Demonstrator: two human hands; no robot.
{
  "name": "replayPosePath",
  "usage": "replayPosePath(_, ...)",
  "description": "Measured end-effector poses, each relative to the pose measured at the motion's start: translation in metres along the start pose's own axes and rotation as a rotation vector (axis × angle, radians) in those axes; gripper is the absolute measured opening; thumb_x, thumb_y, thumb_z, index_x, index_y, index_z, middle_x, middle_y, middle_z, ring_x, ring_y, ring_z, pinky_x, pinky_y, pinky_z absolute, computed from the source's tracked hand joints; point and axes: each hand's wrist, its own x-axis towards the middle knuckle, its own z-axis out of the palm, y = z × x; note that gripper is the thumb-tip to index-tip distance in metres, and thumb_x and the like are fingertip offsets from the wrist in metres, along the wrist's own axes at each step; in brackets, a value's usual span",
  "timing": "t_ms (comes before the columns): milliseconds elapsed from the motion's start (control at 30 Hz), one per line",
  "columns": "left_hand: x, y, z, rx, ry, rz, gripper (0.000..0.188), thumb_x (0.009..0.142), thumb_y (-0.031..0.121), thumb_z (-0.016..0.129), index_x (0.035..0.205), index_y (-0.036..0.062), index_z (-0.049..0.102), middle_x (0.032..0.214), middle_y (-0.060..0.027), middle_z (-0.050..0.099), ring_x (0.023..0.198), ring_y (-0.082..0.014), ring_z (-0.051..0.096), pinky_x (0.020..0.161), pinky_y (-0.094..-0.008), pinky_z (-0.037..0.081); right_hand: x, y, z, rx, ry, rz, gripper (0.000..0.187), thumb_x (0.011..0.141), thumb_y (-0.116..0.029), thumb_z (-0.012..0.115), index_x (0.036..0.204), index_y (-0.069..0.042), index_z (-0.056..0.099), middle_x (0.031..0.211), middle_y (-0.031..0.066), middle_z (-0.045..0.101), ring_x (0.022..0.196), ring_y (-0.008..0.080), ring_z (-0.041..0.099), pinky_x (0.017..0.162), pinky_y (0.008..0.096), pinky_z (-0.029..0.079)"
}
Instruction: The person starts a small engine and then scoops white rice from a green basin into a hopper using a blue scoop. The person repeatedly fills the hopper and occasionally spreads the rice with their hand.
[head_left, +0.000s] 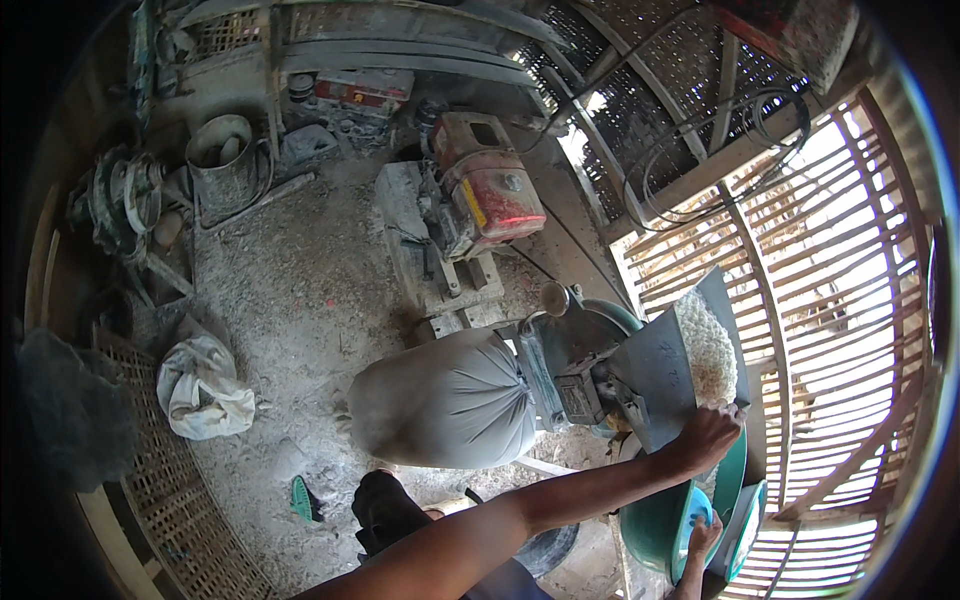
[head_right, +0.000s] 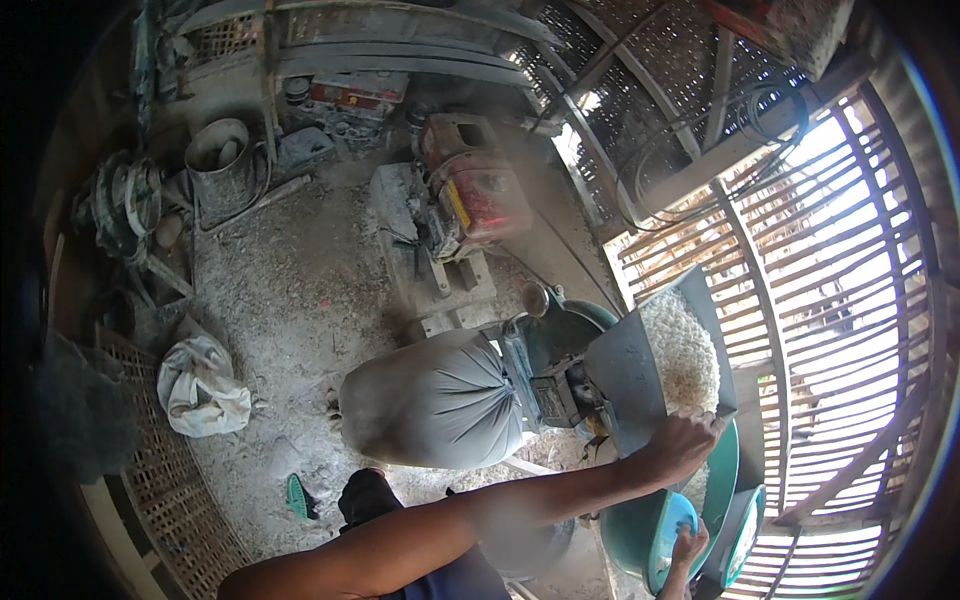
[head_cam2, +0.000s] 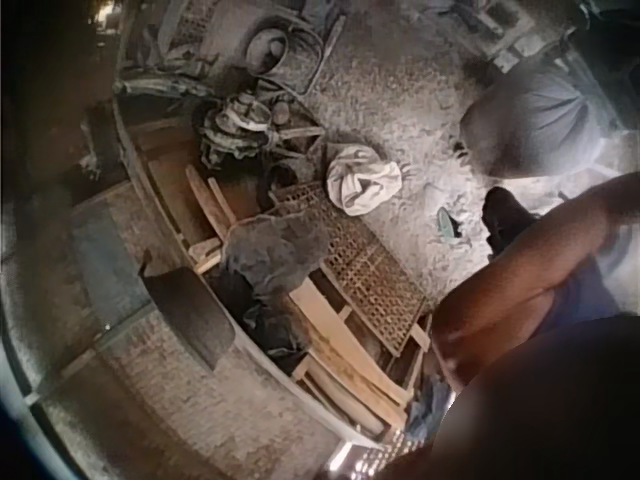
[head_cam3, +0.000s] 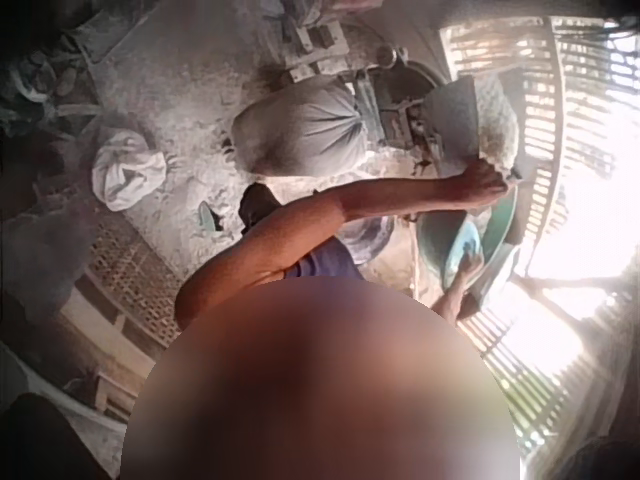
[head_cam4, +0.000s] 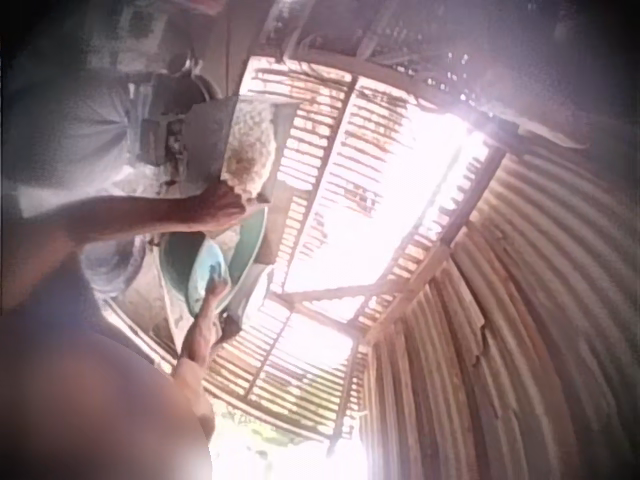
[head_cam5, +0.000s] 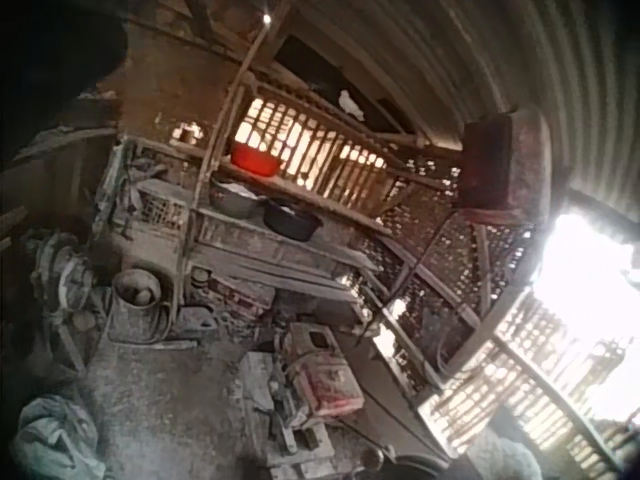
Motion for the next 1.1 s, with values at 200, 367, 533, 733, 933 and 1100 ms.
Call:
replayPosePath(200, -0.002, 0.001, -0.014, 0.003, 0.037, -0.040, 0.010, 0.084, 0.013, 0.065, 0.091, 0.0068, 0.065, 0.080, -0.0080, 0.070, 0.074, -0.0215, 0.073, 0.064, -0.0347, 0.056, 0.001, 0.001, -0.001, -0.055, -0.025, 0.028, 0.021, 0.080, -0.011, 0.058, 0.090, 0.001, 0.071, 0.074, 0.0158, 0.069, 0.068, 0.0298, 0.068, 0.069, 0.0412, 0.052)
replayPosePath(367, 0.001, -0.003, -0.029, 0.048, 0.048, -0.004, 0.005, 0.085, 0.013, 0.062, 0.086, 0.0088, 0.065, 0.078, -0.0101, 0.070, 0.074, -0.0247, 0.073, 0.064, -0.0384, 0.056, 0.007, 0.014, 0.006, -0.058, -0.030, 0.065, 0.021, 0.082, -0.015, 0.058, 0.089, 0.000, 0.071, 0.078, 0.0190, 0.070, 0.077, 0.0377, 0.070, 0.074, 0.0460, 0.052)
replayPosePath(533, 0.002, -0.007, -0.037, 0.055, 0.020, 0.010, 0.012, 0.090, 0.012, 0.057, 0.086, 0.0092, 0.067, 0.078, -0.0136, 0.071, 0.073, -0.0341, 0.072, 0.064, -0.0477, 0.057, 0.004, 0.008, 0.009, -0.130, -0.010, 0.058, 0.025, 0.081, -0.022, 0.062, 0.096, -0.008, 0.075, 0.092, 0.0218, 0.071, 0.092, 0.0438, 0.068, 0.080, 0.0502, 0.053)
replayPosePath(733, 0.034, -0.026, -0.066, -0.307, -0.292, -0.165, 0.016, 0.087, 0.004, 0.069, 0.102, 0.0021, 0.075, 0.097, -0.0175, 0.077, 0.087, -0.0286, 0.076, 0.079, -0.0388, 0.060, -0.001, -0.011, 0.001, -0.132, -0.084, 0.114, 0.032, 0.082, -0.019, 0.065, 0.110, -0.007, 0.074, 0.103, 0.0241, 0.072, 0.100, 0.0431, 0.068, 0.088, 0.0509, 0.052)
replayPosePath(933, 0.058, -0.028, -0.107, -0.266, -0.225, -0.265, 0.015, 0.086, 0.006, 0.076, 0.100, 0.0009, 0.076, 0.093, -0.0106, 0.077, 0.080, -0.0176, 0.073, 0.075, -0.0293, 0.057, 0.001, -0.028, -0.013, -0.106, -0.148, 0.170, 0.029, 0.084, -0.019, 0.066, 0.109, -0.006, 0.072, 0.101, 0.0246, 0.072, 0.099, 0.0435, 0.068, 0.089, 0.0522, 0.052)
replayPosePath(1100, -0.014, -0.047, -0.133, -0.221, 0.315, 0.030, 0.009, 0.093, 0.007, 0.075, 0.089, -0.0002, 0.072, 0.084, -0.0051, 0.072, 0.077, -0.0132, 0.067, 0.071, -0.0297, 0.053, -0.002, -0.030, -0.015, -0.103, -0.183, 0.186, 0.026, 0.086, -0.020, 0.069, 0.105, -0.003, 0.070, 0.097, 0.0253, 0.072, 0.097, 0.0446, 0.068, 0.088, 0.0543, 0.050)
